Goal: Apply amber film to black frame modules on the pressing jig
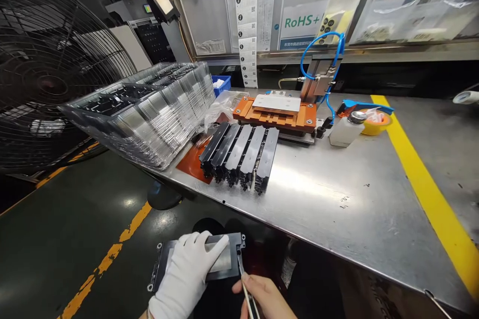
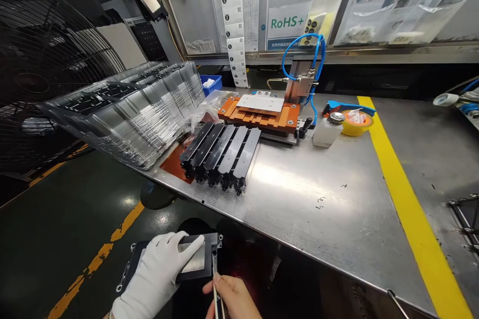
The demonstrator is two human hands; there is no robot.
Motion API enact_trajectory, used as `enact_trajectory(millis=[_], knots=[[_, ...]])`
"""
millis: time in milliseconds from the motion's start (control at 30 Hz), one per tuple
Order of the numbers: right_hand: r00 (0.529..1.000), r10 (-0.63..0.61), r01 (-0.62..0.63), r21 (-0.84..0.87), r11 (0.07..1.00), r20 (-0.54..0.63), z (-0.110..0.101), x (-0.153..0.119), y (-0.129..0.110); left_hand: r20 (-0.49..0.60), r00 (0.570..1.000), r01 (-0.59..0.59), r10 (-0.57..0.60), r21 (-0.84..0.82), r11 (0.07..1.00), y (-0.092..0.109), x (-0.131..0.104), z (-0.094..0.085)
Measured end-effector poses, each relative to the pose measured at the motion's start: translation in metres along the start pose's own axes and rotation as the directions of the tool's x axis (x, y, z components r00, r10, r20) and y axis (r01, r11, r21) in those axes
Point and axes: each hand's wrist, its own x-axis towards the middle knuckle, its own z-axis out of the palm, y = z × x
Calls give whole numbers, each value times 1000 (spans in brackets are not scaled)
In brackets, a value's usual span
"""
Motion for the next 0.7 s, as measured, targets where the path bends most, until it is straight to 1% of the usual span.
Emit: enact_trajectory(millis=[67, 133, 167, 200, 233, 267, 300, 333, 367, 400, 433, 500, 567, 633, 700], knots=[[998, 45, -49, 102, 994, 39, -2, -1, -3, 10, 1000, 1, -1, -6, 1000, 1, -1, 1], [997, 49, -60, 189, 980, 61, -11, -5, -7, 5, 1000, 0, 0, -28, 1000, 0, -2, 2], [999, 13, -21, 181, 983, 44, -18, -8, -9, 7, 1000, 0, 0, -45, 999, -1, -3, 3], [998, -61, 61, 107, 992, 5, -25, -10, -11, 12, 1000, -1, 2, -65, 998, -2, -3, 4], [984, -174, 172, -43, 984, -49, -33, -12, -13, 21, 1000, -2, 3, -86, 996, -4, -4, 4], [948, -306, 276, -246, 929, -92, -42, -14, -14, 33, 999, -4, 8, -107, 994, -5, -4, 4], [895, -433, 342, -459, 820, -106, -50, -16, -15, 45, 999, -7, 13, -125, 992, -6, -4, 4], [838, -539, 370, -637, 676, -85, -56, -16, -15, 54, 998, -11, 19, -139, 990, -7, -4, 4], [788, -614, 371, -760, 533, -46, -62, -17, -15, 62, 998, -15, 24, -147, 989, -8, -4, 3], [747, -664, 362, -835, 414, -6, -66, -17, -15, 66, 997, -19, 29, -152, 988, -8, -4, 2], [709, -704, 360, -878, 317, 37, -68, -16, -14, 69, 997, -21, 32, -154, 988, -9, -4, 1], [631, -766, 364, -918, 156, 120, -69, -15, -15, 72, 997, -23, 34, -153, 988, -9, -3, -2], [572, -801, 346, -937, 40, 177, -68, -15, -16, 80, 996, -23, 35, -152, 988, -9, -2, -5], [536, -815, 326, -944, -39, 219, -67, -15, -19, 101, 994, -35, 51, -157, 987, -10, -2, -8], [519, -815, 318, -943, -95, 257, -68, -15, -22, 118, 989, -67, 88, -166, 984, -11, -1, -11]])
